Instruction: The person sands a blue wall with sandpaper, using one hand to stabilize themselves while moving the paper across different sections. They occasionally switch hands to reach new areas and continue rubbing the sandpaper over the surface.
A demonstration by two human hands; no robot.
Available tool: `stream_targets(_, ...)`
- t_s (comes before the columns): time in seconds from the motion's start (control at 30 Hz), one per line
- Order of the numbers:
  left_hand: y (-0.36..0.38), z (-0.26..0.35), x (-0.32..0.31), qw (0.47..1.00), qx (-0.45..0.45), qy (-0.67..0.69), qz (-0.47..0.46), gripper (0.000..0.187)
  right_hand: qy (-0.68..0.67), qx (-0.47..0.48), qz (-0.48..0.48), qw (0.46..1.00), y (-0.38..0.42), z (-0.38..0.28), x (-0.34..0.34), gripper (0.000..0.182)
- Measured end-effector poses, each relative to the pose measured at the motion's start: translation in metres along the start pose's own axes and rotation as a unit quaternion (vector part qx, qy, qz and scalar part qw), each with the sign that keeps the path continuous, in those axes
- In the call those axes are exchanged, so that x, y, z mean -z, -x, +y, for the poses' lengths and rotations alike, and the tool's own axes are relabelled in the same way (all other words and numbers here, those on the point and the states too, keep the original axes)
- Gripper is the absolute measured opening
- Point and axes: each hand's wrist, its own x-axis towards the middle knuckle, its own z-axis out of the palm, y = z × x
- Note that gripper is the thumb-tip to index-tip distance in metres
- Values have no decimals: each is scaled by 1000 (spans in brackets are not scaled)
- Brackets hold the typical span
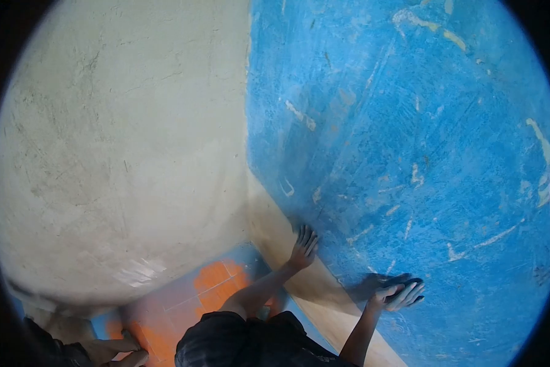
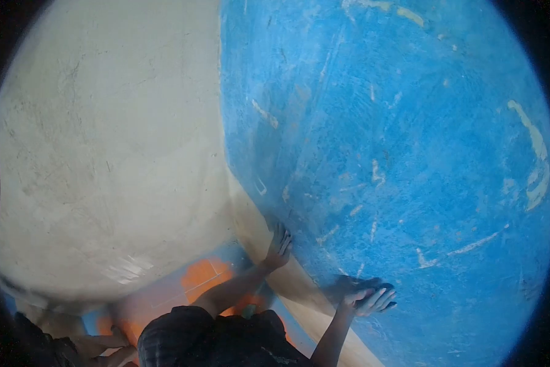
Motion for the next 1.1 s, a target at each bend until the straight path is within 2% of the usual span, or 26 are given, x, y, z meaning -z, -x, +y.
stream_targets(0.07,-70,5,6,1000,11,-4,2,42,-9,-2,3,1000,1,-2,0,46)
stream_targets(0.1,-131,16,18,997,-52,11,62,42,-5,-12,-3,1000,2,-4,1,46)
stream_targets(0.17,-235,40,49,996,-82,-12,31,45,-14,-24,-12,1000,2,-7,3,46)
stream_targets(0.23,-352,81,85,989,-139,-29,44,46,-14,-25,-15,999,-2,-10,4,45)
stream_targets(0.3,-456,113,93,957,-233,35,171,46,-13,-21,-12,1000,2,-8,2,44)
stream_targets(0.4,-551,178,128,971,-202,68,105,46,-23,-13,-2,1000,-3,-7,1,41)
stream_targets(0.47,-583,205,139,969,-198,70,128,47,-19,-16,-13,1000,0,-6,3,41)
stream_targets(0.57,-552,181,122,954,-253,100,123,50,-36,-13,-29,999,-19,-4,15,41)
stream_targets(0.6,-535,179,110,965,-215,101,111,48,-42,-14,-36,998,-26,-3,22,42)
stream_targets(0.67,-478,164,80,963,-197,77,166,46,-24,-49,-13,998,-36,7,31,45)
stream_targets(0.7,-436,149,64,947,-213,54,234,46,-13,-66,-1,998,-55,10,38,46)
stream_targets(0.73,-382,137,58,974,-151,36,166,48,-1,-81,8,997,-69,12,44,46)
stream_targets(0.83,-177,79,24,999,-32,24,10,48,3,-108,25,994,-94,24,45,49)
stream_targets(0.93,-10,39,4,995,22,8,-98,48,110,-78,5,991,-91,24,29,52)
stream_targets(1.03,42,30,6,983,15,-19,-185,49,105,-56,7,993,-88,29,29,52)
stream_targets(1.1,24,25,3,980,-23,-28,-196,49,102,-51,17,993,-88,30,28,51)
